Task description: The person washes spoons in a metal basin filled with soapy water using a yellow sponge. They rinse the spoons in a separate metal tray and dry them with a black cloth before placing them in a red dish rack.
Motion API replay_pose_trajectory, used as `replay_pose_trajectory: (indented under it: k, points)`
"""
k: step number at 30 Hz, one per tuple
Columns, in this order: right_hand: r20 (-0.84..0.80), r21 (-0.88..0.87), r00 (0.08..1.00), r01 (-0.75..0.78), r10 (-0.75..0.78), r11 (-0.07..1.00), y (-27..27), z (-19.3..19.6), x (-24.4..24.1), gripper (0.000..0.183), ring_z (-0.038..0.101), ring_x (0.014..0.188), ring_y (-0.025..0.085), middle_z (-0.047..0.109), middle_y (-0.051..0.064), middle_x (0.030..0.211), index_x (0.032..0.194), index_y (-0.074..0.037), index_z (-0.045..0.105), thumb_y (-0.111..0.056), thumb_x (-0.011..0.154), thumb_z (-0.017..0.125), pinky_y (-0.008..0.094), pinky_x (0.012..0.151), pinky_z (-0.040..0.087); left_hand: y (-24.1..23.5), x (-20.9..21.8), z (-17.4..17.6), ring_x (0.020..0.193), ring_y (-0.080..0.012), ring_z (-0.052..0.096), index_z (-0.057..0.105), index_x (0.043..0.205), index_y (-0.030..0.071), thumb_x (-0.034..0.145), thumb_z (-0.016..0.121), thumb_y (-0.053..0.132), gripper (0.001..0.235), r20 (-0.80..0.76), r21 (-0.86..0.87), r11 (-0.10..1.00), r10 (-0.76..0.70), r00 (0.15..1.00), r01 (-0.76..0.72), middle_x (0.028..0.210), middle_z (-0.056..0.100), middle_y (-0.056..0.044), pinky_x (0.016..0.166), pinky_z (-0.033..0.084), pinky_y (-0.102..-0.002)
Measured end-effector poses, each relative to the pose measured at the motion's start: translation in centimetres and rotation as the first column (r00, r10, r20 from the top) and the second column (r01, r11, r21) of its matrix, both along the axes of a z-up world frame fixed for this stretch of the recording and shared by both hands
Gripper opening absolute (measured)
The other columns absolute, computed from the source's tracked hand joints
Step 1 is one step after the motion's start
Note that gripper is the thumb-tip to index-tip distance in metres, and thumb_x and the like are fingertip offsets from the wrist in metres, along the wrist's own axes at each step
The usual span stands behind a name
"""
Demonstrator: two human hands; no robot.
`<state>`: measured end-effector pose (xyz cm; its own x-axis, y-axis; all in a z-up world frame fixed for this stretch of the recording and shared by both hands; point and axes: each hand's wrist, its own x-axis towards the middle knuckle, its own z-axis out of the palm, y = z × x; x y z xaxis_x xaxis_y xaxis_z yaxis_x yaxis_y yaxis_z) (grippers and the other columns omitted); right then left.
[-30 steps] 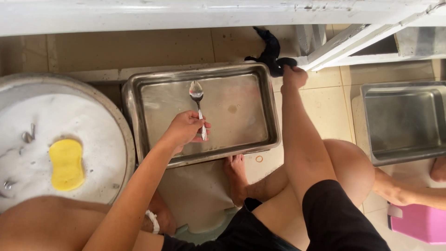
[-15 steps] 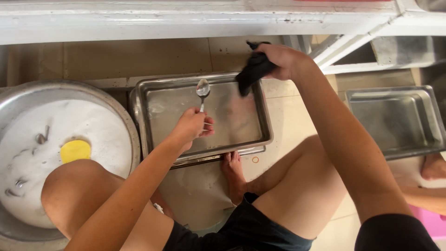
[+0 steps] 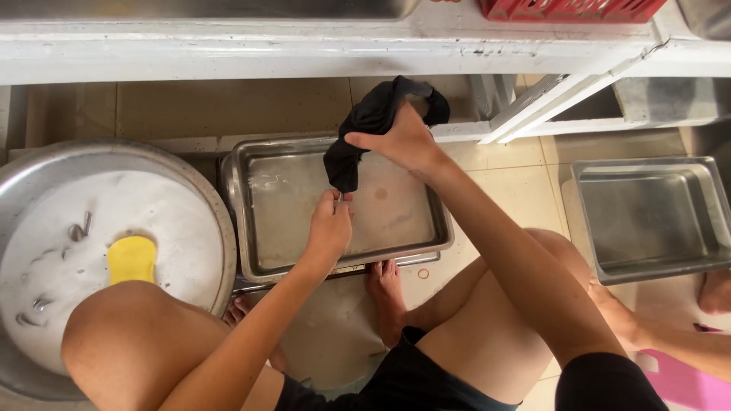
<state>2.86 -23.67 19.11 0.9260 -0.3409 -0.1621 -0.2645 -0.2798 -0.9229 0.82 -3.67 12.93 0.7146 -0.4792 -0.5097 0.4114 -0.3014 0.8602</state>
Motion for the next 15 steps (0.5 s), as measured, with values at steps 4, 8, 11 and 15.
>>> replay_pose_trajectory:
  k: [4,8,11,15]
  points:
    - [-0.072,-0.21,0.996,-0.066,0.052,0.976,1.7,-2.4,0.4,0.092,0.052,0.135,0.038,0.058,0.023,0.138,0.138,0.001,0.045,-0.037,0.072,0.097,0.05,0.116,0.044,0.6,-0.1,2.8,0.097,-0.0187,0.048,0.053,0.121,0.007,0.104,0.028,0.012,0.031,0.02,-0.01,1.0,0.011,1.0,-0.011,0.092,0.05,-0.005,0.093,0.043,-0.039]
    - [-0.137,-0.339,0.984,-0.151,0.11,0.929,2.7,-3.2,0.0,0.095,0.056,0.125,0.049,0.059,0.033,0.126,0.127,0.011,0.047,-0.051,0.07,0.091,0.058,0.106,0.049,0.6,-0.6,2.3,0.082,-0.0161,0.044,0.054,0.115,0.006,0.103,0.03,0.01,0.028,0.134,-0.055,0.998,0.017,0.991,-0.01,0.082,0.047,-0.003,0.08,0.043,-0.036]
    - [-0.178,-0.302,0.975,-0.184,0.134,0.935,2.5,-1.7,-0.2,0.097,0.057,0.124,0.049,0.062,0.031,0.125,0.125,0.009,0.053,-0.054,0.064,0.093,0.058,0.107,0.048,0.8,-1.4,3.0,0.083,-0.0186,0.046,0.055,0.113,0.004,0.103,0.03,0.009,0.027,0.203,-0.066,0.998,0.014,0.979,0.0,0.083,0.05,-0.006,0.078,0.044,-0.038]
    - [-0.136,-0.133,0.988,-0.092,0.074,0.987,2.8,1.0,0.3,0.074,0.066,0.118,0.034,0.072,0.014,0.114,0.114,-0.003,0.066,-0.041,0.06,0.1,0.044,0.102,0.053,1.0,-1.7,1.9,0.079,-0.0188,0.048,0.054,0.113,0.004,0.103,0.029,0.007,0.027,0.298,-0.085,0.996,-0.001,0.955,0.027,0.082,0.052,-0.008,0.073,0.044,-0.037]
